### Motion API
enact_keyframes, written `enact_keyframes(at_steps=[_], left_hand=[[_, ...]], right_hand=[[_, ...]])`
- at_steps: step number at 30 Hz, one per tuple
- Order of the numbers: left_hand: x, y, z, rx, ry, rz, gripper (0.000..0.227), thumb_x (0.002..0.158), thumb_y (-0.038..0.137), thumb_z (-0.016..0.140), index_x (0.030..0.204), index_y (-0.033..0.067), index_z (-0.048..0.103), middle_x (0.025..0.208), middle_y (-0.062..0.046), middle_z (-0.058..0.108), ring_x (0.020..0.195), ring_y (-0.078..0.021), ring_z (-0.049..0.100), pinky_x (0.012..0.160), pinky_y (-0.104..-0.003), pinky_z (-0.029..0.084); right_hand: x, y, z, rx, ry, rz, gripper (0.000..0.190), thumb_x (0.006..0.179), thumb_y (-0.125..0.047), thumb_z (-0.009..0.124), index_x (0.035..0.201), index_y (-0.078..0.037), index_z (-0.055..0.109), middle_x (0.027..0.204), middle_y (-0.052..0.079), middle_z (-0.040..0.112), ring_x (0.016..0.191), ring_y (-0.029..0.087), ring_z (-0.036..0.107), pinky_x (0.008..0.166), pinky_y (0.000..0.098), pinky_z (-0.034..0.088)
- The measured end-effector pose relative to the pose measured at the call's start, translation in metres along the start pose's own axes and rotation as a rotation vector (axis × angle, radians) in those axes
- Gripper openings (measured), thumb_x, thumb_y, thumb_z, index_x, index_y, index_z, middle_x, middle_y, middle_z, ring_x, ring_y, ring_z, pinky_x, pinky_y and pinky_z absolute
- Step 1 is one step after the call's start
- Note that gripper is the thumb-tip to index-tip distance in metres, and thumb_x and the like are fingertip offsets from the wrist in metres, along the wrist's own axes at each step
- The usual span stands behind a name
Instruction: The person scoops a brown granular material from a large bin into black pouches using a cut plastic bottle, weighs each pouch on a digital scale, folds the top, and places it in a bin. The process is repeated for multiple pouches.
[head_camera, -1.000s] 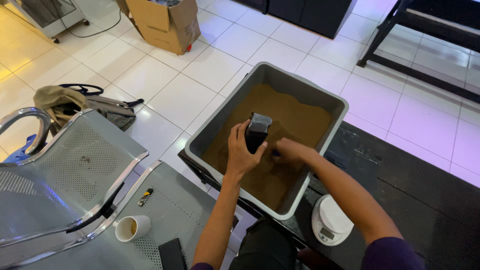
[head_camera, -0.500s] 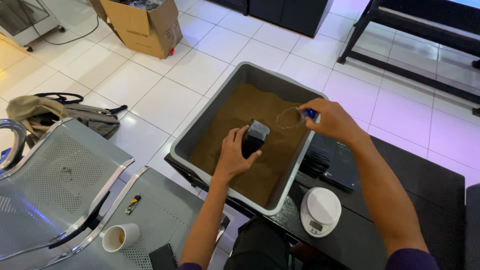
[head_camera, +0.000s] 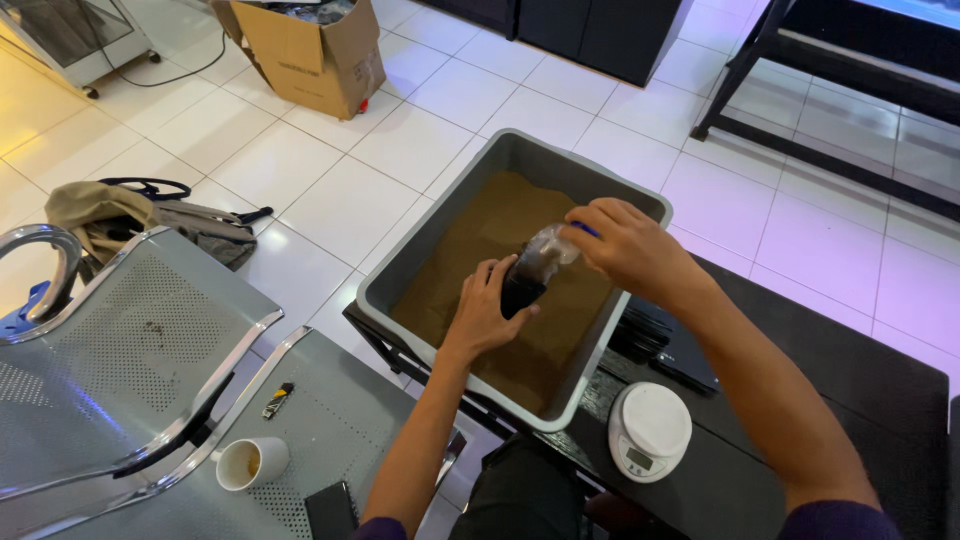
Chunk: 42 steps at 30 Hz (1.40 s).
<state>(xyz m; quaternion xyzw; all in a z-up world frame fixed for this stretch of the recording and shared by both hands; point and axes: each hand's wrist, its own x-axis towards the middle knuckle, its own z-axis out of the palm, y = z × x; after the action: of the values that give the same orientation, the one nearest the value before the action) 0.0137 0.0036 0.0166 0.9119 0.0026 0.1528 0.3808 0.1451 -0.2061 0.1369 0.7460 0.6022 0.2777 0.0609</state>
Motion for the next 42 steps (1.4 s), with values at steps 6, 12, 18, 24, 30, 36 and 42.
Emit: enact_keyframes(at_steps=[6, 12, 18, 24, 30, 36, 42], left_hand=[[0.000, 0.006, -0.010, -0.135, 0.246, -0.012, 0.081, 0.079, 0.039, 0.078, 0.143, 0.0027, 0.045, 0.125, -0.025, 0.051, 0.117, -0.0496, 0.058, 0.106, -0.058, 0.043], [0.000, 0.000, -0.009, -0.224, 0.440, -0.018, 0.079, 0.079, 0.034, 0.079, 0.143, 0.0034, 0.045, 0.128, -0.019, 0.048, 0.122, -0.0395, 0.054, 0.108, -0.055, 0.044], [0.002, -0.006, -0.002, -0.215, 0.471, -0.010, 0.081, 0.077, 0.038, 0.080, 0.143, 0.0039, 0.046, 0.126, -0.018, 0.049, 0.120, -0.0386, 0.055, 0.105, -0.054, 0.045], [0.001, -0.008, -0.003, -0.219, 0.417, -0.018, 0.082, 0.077, 0.038, 0.080, 0.143, 0.0046, 0.046, 0.128, -0.018, 0.049, 0.121, -0.0377, 0.055, 0.106, -0.053, 0.045], [0.001, -0.015, 0.002, -0.201, 0.359, 0.021, 0.084, 0.077, 0.041, 0.080, 0.145, 0.0059, 0.045, 0.129, -0.019, 0.049, 0.121, -0.0403, 0.055, 0.105, -0.054, 0.045], [-0.003, -0.006, -0.003, -0.100, 0.144, -0.036, 0.085, 0.077, 0.040, 0.080, 0.147, 0.0075, 0.044, 0.127, -0.021, 0.048, 0.118, -0.0462, 0.056, 0.102, -0.058, 0.047], [-0.002, -0.007, -0.002, -0.106, 0.061, -0.048, 0.087, 0.078, 0.042, 0.079, 0.149, 0.0088, 0.043, 0.129, -0.022, 0.047, 0.120, -0.0476, 0.056, 0.103, -0.058, 0.046]], right_hand=[[-0.025, 0.026, 0.071, -0.065, -0.162, 0.171, 0.029, 0.081, -0.020, 0.077, 0.109, -0.013, 0.070, 0.113, 0.005, 0.065, 0.107, 0.024, 0.064, 0.088, 0.0352, 0.057], [-0.050, -0.061, 0.254, 0.315, -0.806, 0.079, 0.025, 0.073, -0.023, 0.078, 0.094, -0.009, 0.080, 0.089, 0.012, 0.077, 0.085, 0.032, 0.075, 0.070, 0.0432, 0.062], [-0.015, -0.126, 0.193, 0.794, -0.984, -0.277, 0.037, 0.075, -0.021, 0.077, 0.110, -0.009, 0.075, 0.110, 0.018, 0.075, 0.107, 0.040, 0.071, 0.090, 0.0486, 0.060], [-0.002, -0.074, 0.112, 0.814, -0.944, 0.113, 0.038, 0.075, -0.035, 0.072, 0.108, -0.016, 0.078, 0.105, 0.014, 0.077, 0.102, 0.039, 0.072, 0.087, 0.0521, 0.059], [-0.011, 0.005, 0.035, 0.870, -0.707, 0.537, 0.038, 0.084, -0.018, 0.072, 0.121, -0.011, 0.075, 0.113, 0.021, 0.077, 0.107, 0.041, 0.074, 0.094, 0.0488, 0.059], [-0.002, 0.045, -0.014, 0.802, -0.453, 0.624, 0.040, 0.087, -0.013, 0.071, 0.126, -0.004, 0.071, 0.119, 0.027, 0.072, 0.111, 0.045, 0.070, 0.096, 0.0514, 0.056], [0.031, 0.035, -0.030, 0.549, -0.430, 0.456, 0.037, 0.089, -0.019, 0.071, 0.125, -0.010, 0.071, 0.121, 0.014, 0.072, 0.112, 0.031, 0.070, 0.100, 0.0401, 0.056]])
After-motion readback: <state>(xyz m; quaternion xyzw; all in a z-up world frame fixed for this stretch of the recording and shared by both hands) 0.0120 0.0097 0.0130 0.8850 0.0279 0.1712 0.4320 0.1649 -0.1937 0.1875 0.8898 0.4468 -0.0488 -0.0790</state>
